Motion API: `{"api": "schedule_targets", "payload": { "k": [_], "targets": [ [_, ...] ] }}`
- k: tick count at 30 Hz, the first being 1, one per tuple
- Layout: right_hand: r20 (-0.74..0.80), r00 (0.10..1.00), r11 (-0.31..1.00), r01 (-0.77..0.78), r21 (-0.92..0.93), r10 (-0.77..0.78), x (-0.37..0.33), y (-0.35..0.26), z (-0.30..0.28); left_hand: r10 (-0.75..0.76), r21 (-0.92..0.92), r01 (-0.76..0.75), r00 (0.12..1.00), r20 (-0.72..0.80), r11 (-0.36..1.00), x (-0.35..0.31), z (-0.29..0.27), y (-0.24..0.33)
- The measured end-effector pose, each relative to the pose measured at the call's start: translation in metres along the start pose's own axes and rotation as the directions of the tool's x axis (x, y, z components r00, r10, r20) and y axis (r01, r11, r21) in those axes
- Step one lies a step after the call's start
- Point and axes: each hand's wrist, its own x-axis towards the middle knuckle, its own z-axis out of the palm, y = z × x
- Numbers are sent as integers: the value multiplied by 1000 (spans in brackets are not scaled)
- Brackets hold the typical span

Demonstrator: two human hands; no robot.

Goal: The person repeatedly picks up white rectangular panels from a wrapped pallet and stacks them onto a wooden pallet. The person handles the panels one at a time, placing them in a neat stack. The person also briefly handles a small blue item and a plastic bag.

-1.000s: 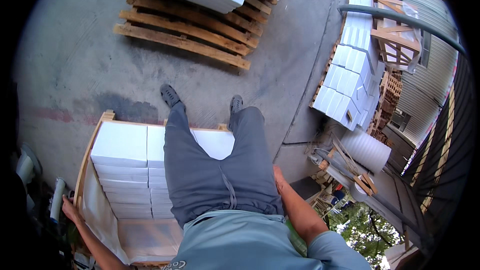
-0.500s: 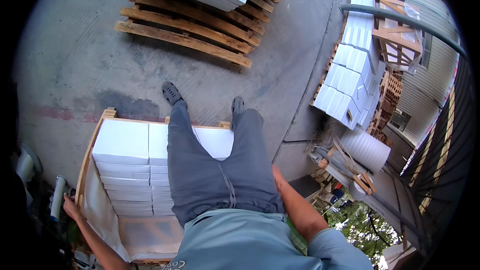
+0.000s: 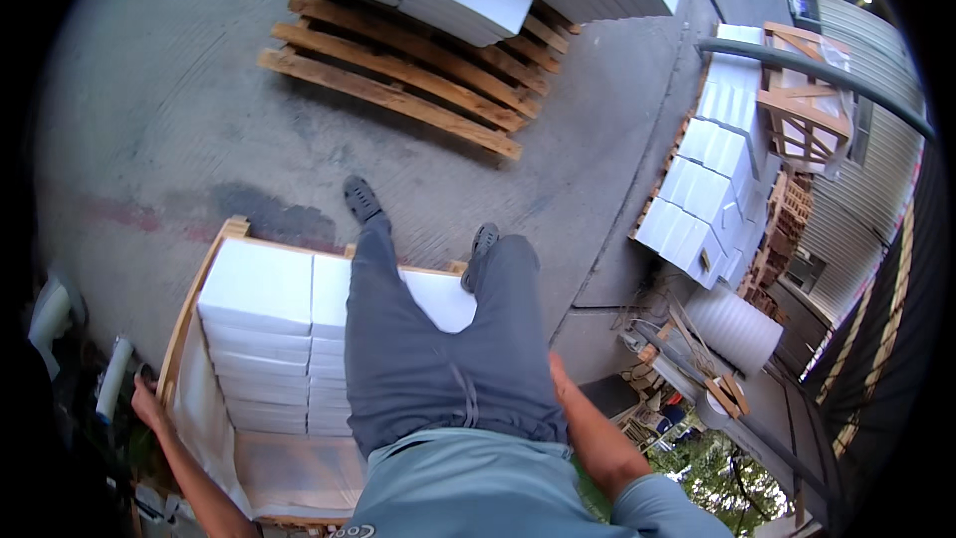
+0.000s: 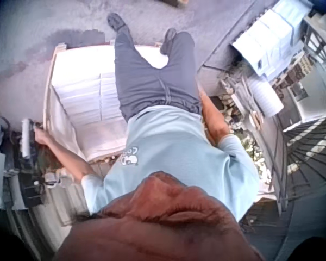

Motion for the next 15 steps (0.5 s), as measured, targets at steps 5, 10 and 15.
{"api": "schedule_targets", "payload": {
  "k": [5,10,15],
  "targets": [
    [26,1000,1000,11,-24,-10,-2,-37,35,24,92,-19,998,-53,996,1,2,0],
    [450,787,631,612,-476,-423,50,-39,18,-8,59,13,996,-85,998,-13,-9,9],
    [403,834,446,545,-710,-376,87,-60,31,32,36,-29,996,-80,999,4,-8,3]
  ]
}}
